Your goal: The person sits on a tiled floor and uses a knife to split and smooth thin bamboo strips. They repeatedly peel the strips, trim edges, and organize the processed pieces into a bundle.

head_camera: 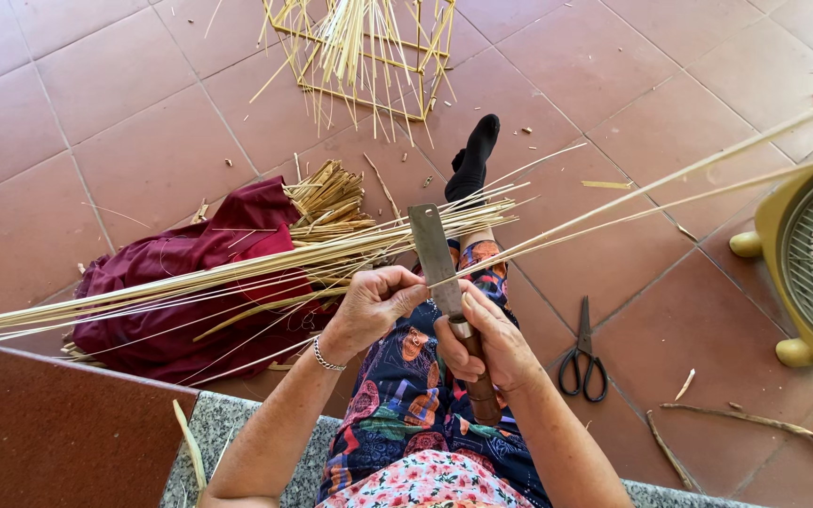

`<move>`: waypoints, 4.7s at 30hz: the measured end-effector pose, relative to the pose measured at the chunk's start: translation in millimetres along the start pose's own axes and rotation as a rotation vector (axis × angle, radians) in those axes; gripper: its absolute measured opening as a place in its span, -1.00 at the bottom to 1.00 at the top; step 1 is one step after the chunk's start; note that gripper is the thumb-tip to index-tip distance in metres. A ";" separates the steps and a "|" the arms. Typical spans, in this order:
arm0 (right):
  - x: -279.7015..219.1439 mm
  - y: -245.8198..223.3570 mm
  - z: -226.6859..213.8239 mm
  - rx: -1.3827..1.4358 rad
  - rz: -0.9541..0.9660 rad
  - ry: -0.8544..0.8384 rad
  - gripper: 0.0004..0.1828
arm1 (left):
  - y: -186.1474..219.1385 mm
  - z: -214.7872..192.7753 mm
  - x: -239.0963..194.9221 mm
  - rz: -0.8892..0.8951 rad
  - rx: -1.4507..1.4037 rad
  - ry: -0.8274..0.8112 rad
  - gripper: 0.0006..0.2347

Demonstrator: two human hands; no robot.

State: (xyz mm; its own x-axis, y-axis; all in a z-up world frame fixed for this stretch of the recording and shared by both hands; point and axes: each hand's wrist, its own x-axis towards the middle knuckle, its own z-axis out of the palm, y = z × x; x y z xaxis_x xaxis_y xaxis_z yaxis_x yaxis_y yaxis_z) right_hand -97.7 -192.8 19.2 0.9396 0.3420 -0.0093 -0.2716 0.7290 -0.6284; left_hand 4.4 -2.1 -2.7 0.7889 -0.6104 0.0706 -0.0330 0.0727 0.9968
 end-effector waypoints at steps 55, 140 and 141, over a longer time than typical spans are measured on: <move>-22.4 -42.0 -79.2 0.548 -0.536 0.094 -0.49 | 22.8 -48.8 19.0 0.043 0.438 0.427 -0.94; -8.6 -40.5 -221.7 0.045 0.119 0.503 -0.55 | -103.7 -78.0 -55.7 -0.086 -0.544 0.705 -0.82; -11.1 -40.1 -223.3 0.078 0.119 0.501 -0.55 | -98.5 -82.0 -56.6 -0.076 -0.523 0.722 -0.82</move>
State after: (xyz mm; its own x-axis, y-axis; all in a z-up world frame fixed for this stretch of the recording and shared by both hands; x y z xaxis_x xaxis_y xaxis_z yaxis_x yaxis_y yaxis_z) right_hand -50.8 -358.2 -129.2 0.8806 0.1127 -0.4603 -0.3789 0.7508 -0.5410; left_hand 13.3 90.0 -108.0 0.9773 0.0044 -0.2118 0.1800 0.5101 0.8411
